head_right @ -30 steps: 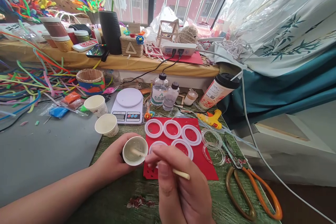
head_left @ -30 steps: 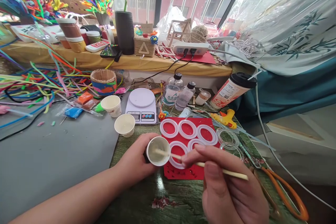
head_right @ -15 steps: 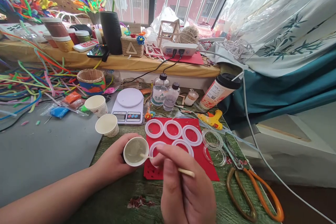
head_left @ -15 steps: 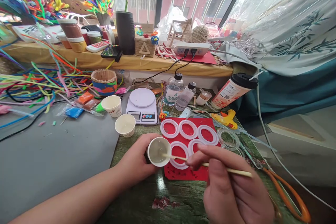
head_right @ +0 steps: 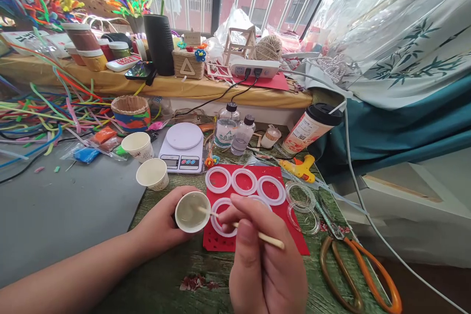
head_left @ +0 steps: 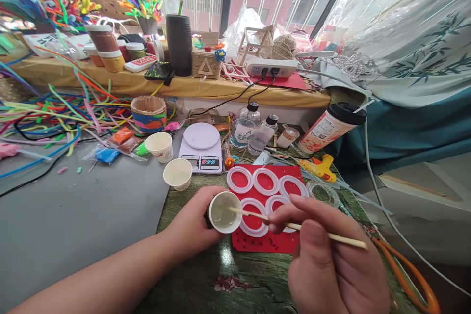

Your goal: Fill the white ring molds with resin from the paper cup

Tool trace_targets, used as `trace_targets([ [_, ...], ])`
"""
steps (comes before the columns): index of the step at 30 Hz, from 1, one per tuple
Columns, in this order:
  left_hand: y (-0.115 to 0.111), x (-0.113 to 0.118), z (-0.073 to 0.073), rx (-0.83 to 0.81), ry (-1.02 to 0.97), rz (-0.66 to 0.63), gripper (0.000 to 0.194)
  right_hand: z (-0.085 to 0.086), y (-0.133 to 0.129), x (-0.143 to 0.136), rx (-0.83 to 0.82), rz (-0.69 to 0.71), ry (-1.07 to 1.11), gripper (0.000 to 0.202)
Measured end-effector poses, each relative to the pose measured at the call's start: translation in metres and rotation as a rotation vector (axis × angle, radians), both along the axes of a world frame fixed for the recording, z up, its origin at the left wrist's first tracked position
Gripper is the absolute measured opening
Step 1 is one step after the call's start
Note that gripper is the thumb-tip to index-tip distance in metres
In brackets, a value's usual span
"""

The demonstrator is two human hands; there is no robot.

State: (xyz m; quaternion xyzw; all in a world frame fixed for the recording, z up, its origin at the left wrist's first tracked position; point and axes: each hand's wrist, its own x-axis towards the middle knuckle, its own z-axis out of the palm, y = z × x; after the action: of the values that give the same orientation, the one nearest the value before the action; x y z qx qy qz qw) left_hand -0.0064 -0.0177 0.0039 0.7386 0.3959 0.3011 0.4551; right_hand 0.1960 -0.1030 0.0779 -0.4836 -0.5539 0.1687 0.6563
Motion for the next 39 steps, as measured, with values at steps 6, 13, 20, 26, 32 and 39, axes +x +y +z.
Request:
trace_targets([
  [6, -0.0004, -0.0002, 0.0024, -0.016, -0.008, 0.004, 0.054, 0.0015, -0.0033, -0.0003, -0.005, 0.018, -0.019, 0.028],
  [13, -0.0007, 0.0011, -0.0005, -0.031, -0.009, 0.005, 0.055, 0.0017, 0.0007, -0.0005, -0.039, 0.004, -0.007, 0.023],
  [20, -0.0006, 0.0, -0.0005, -0.041, -0.023, -0.002, 0.055, 0.0042, -0.0003, -0.0002, -0.029, 0.053, 0.035, 0.024],
  [26, -0.0012, 0.0003, -0.0009, -0.051, -0.01, 0.013, 0.057, 0.0027, 0.0035, 0.0029, -0.101, -0.014, 0.13, 0.022],
  [32, -0.0021, 0.0009, -0.0027, -0.045, -0.01, 0.027, 0.056, 0.0026, 0.0031, -0.0003, -0.093, 0.07, 0.042, 0.023],
  [39, -0.0006, 0.0006, 0.0006, -0.017, -0.007, 0.008, 0.054, 0.0033, -0.0008, 0.0004, -0.066, 0.07, 0.023, 0.024],
])
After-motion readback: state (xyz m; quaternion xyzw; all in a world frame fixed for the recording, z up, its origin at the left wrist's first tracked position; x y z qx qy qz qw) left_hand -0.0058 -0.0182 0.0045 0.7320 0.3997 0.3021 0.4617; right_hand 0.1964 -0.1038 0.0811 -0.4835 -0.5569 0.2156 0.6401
